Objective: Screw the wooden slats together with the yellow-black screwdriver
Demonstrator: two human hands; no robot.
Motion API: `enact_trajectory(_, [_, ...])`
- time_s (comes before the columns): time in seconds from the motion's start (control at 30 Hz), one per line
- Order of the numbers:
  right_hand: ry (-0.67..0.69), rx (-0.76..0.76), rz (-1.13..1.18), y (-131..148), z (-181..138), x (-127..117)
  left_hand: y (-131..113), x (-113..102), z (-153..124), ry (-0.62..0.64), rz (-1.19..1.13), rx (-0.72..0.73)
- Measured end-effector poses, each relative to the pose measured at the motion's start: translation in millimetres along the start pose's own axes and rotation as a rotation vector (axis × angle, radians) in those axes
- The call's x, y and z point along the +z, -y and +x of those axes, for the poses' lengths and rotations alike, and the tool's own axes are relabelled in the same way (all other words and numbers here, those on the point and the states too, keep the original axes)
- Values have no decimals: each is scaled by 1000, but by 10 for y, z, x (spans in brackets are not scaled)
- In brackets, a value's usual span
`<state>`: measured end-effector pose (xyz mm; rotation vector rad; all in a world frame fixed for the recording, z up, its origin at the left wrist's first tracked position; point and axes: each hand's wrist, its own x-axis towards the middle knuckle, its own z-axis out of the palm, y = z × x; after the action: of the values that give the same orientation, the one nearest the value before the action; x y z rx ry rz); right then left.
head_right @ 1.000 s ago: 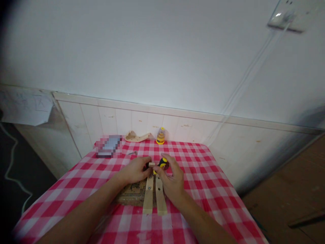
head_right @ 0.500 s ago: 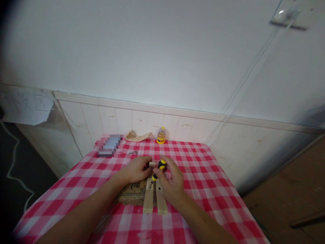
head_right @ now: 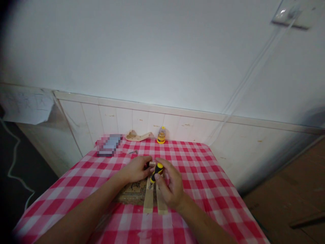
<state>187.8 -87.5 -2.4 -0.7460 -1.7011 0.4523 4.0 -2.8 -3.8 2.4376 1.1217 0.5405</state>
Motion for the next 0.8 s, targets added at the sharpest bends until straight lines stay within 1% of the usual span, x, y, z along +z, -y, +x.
enact_trajectory(0.13, [-42, 14, -10, -19, 7, 21, 0, -3, -9, -11, 6, 15])
enact_trajectory(0.43, [-126, 97, -40, -47, 33, 39, 0, 7, 10, -11, 25, -3])
enact_trajectory(0.8, [-186, 97, 6, -42, 70, 88, 5, 14, 7, -18, 49, -14])
